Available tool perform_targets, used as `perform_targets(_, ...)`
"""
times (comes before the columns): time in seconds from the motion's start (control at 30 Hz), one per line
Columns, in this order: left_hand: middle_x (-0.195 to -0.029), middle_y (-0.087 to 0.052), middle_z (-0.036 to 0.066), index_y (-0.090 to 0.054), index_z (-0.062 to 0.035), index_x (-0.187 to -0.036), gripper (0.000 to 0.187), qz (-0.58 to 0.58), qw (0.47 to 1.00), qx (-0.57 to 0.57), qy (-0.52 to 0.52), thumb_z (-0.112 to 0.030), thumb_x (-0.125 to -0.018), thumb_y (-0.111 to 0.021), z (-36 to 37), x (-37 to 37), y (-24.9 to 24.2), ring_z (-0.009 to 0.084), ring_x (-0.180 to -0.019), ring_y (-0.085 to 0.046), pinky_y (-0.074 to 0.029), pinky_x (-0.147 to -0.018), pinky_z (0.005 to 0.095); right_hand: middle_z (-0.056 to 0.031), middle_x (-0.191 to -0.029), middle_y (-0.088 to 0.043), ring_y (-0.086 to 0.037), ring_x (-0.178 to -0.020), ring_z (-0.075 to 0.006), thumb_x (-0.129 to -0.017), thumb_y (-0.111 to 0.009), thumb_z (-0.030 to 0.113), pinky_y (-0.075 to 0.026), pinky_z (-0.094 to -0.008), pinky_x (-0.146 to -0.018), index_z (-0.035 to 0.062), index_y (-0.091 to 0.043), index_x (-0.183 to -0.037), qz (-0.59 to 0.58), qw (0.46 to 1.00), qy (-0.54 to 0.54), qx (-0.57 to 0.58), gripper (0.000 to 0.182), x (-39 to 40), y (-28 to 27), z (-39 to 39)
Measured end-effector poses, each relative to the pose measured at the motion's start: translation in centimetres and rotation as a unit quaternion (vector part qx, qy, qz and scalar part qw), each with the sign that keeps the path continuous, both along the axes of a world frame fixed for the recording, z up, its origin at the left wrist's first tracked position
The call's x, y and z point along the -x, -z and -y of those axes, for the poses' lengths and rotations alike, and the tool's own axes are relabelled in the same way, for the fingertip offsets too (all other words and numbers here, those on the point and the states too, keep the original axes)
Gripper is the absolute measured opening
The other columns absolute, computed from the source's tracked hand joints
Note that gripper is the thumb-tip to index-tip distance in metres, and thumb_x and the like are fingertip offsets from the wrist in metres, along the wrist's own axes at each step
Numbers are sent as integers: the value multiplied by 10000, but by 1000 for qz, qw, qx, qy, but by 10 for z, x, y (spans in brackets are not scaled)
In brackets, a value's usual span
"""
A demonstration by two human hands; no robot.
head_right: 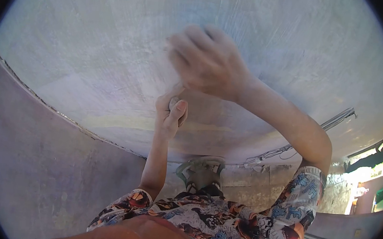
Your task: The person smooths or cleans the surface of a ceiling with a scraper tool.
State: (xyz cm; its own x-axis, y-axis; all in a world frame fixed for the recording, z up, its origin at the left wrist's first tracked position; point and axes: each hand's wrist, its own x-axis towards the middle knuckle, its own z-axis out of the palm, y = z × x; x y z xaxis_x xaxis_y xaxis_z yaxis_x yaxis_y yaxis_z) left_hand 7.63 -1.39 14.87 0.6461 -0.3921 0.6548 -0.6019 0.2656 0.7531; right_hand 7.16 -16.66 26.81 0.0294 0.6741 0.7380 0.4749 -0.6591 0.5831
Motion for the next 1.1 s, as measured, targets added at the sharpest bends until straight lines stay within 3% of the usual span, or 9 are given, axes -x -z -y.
perform_targets(0.1,-867,-594,45,-569,58,-1213,510,-1,1000,-4,-12,-380,-951,-591,0,0,1,86,-591,-416,-307,-558,240,-39,-862,-527,-542,-797,-185,-686,-622,104,-434,-303,-651,55,-607,-858,17,997,74,6,179,16,17,38)
perform_targets(0.23,-744,-593,-6,-565,54,-1239,537,5,1000,3,-21,-405,-963,-581,0,6,6,20,-410,-353,-271,-404,211,-36,-860,-531,-552,-805,-187,-706,-627,111,-440,-300,-652,54,-615,-884,19,997,72,-8,187,15,10,30)
perform_targets(0.4,-1177,-612,156,-588,58,-1101,428,-34,999,-5,-32,-334,-929,-605,-6,4,0,237,-1074,-579,-408,-952,302,-36,-837,-535,-550,-778,-185,-681,-641,135,-439,-304,-653,35,-634,-973,5,1000,13,-20,309,6,2,22)
perform_targets(0.5,-1185,-611,153,-591,59,-1109,442,-33,999,-27,-20,-346,-932,-603,-3,5,-5,235,-1074,-578,-407,-950,303,-36,-887,-540,-550,-813,-183,-691,-621,143,-440,-309,-658,38,-636,-994,26,996,85,-12,321,22,17,56)
perform_targets(0.6,-1186,-607,151,-589,56,-1116,437,-36,999,-14,-8,-340,-932,-604,-3,4,-4,220,-1046,-573,-408,-942,300,-40,-840,-555,-561,-751,-209,-676,-628,76,-462,-323,-657,13,-648,-1130,19,998,65,9,458,17,1,35)
perform_targets(0.73,-1192,-603,143,-588,53,-1127,424,-7,999,32,-9,-323,-931,-601,-1,1,1,199,-991,-565,-416,-915,293,-44,-857,-576,-571,-768,-211,-671,-633,76,-464,-322,-664,8,-650,-1131,-15,995,86,42,465,18,-6,32)
perform_targets(0.83,-1201,-602,143,-589,51,-1145,432,-23,1000,-3,-8,-324,-933,-598,-6,1,3,177,-957,-567,-421,-900,287,-15,-844,-536,-542,-769,-171,-731,-661,139,-421,-299,-637,48,-640,-969,50,993,102,17,256,24,12,54)
perform_targets(1.03,-1188,-605,116,-593,51,-1143,440,-11,1000,12,2,-332,-927,-605,-3,-5,3,144,-858,-537,-422,-829,263,-11,-833,-550,-550,-740,-170,-741,-673,133,-417,-304,-622,54,-643,-956,35,997,65,39,231,4,-8,26)
perform_targets(1.1,-1190,-605,109,-569,89,-1205,544,-9,999,32,12,-400,-965,-568,-4,-4,5,8,-402,-359,-278,-393,191,-19,-853,-547,-551,-738,-171,-724,-664,144,-425,-302,-604,55,-644,-956,37,997,59,31,250,9,-1,34)
